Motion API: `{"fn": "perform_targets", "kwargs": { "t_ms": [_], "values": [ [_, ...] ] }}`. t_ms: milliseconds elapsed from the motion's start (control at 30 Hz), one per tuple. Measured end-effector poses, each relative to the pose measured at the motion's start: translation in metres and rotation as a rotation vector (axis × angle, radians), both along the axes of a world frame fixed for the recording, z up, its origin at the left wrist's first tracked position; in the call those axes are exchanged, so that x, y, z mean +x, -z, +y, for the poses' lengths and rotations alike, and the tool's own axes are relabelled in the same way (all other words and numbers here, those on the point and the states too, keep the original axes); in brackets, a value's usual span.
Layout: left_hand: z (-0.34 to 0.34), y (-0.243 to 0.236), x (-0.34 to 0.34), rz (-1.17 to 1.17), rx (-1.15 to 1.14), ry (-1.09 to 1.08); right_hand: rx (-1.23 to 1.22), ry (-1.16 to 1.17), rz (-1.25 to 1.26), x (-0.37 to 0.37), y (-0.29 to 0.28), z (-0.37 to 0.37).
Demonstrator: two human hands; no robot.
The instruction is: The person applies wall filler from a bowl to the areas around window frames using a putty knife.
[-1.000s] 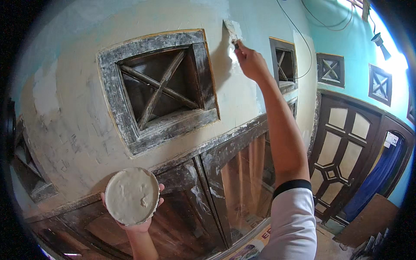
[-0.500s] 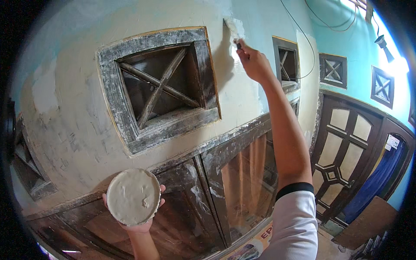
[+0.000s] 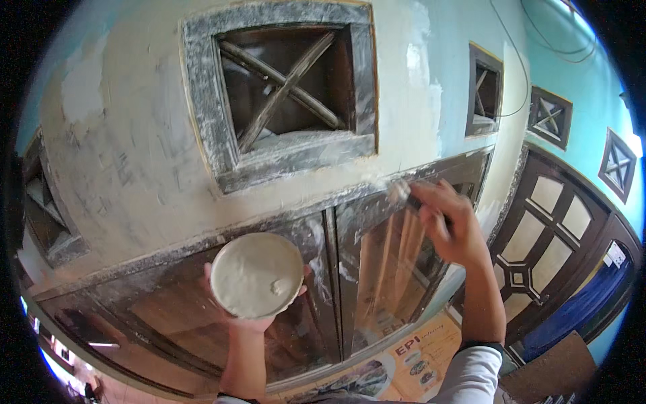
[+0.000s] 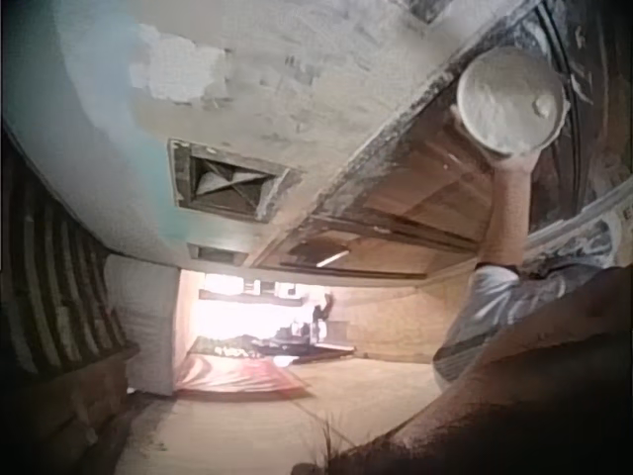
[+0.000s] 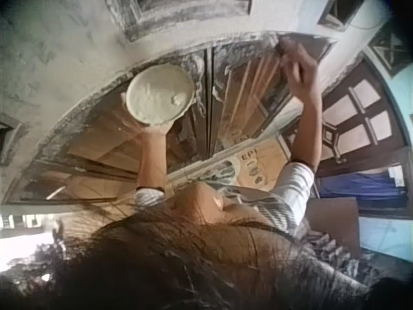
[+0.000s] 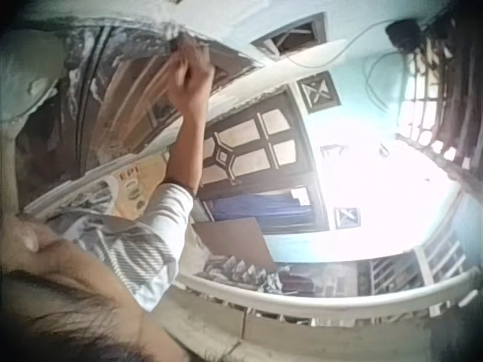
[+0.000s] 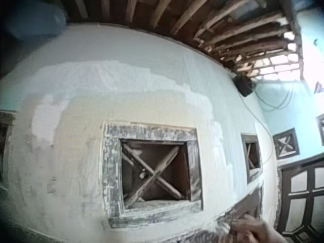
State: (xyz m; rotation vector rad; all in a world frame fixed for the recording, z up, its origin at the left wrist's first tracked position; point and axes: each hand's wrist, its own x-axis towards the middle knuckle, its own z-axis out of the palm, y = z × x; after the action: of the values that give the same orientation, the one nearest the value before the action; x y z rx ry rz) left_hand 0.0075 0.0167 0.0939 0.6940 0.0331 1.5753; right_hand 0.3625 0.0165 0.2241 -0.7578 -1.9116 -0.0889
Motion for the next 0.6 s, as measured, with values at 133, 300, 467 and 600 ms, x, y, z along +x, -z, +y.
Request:
{"fn": "perform_targets", "kwargs": {
  "t_ms": [133, 300, 467, 600],
  "values": [
    [-0.009, -0.006, 0.004, -0.074, -0.066, 0.229, 0.015, -0.167, -0.454, -0.046, -0.002, -0.029],
    [-0.01, 0.011, -0.004, 0.005, -0.058, 0.081, -0.054, -0.085, -0.663, -0.071, 0.004, -0.041],
    [-0.02, 0.009, -0.022, -0.096, -0.059, 0.255, -0.111, -0.149, -0.621, -0.084, 0.004, -0.041],
    [-0.028, 0.006, -0.036, -0.079, -0.125, 0.179, -0.121, -0.192, -0.557, -0.1, 0.003, -0.042]
  ]
}}
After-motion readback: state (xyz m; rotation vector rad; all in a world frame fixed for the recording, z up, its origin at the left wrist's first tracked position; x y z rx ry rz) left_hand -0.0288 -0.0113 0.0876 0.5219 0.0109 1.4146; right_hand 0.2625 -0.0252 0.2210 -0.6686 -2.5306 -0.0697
